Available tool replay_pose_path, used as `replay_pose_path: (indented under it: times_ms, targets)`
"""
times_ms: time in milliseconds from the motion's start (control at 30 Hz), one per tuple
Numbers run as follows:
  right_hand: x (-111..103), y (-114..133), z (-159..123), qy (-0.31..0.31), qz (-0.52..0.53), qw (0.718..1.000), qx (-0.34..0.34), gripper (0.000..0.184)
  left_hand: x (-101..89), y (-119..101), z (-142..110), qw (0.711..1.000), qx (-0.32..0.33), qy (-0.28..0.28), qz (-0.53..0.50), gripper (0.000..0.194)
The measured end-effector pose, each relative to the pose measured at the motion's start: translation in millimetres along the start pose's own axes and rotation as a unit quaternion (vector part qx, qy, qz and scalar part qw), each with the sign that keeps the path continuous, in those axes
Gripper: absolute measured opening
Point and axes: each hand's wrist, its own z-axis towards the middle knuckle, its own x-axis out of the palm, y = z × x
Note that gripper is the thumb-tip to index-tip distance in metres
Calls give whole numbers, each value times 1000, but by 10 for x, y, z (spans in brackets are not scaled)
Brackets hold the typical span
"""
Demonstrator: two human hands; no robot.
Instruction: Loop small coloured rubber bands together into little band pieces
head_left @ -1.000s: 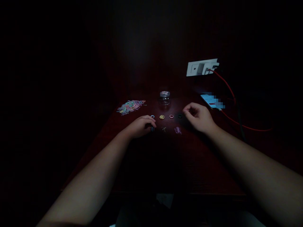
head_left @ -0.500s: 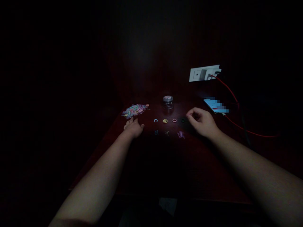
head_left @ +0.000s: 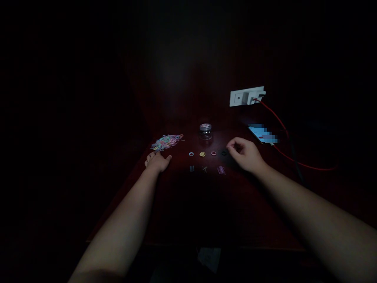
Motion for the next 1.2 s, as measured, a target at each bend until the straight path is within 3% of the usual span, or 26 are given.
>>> replay_pose_path:
  times_ms: [333, 533, 767, 1000, 1200]
  targets:
    - [5, 11, 2, 3, 4, 1000, -5, 11, 1, 68, 59, 999, -12, -29, -28, 71]
    - [15, 4, -2, 4, 4, 1000, -2, 11, -13, 57, 49, 998, -8, -49, -47, 52]
    - [34, 12, -8, 4, 17, 1000, -5, 9, -45, 76, 43, 981, 65, -121, -138, 39]
    - [41, 59, -21, 16, 21, 1000, -2, 10, 20, 195, 125, 966, 27, -138, -217, 20]
    - [42, 80, -28, 15, 22, 1000, 0, 9, 90, 233, 174, 954, 31, -147, -261, 21]
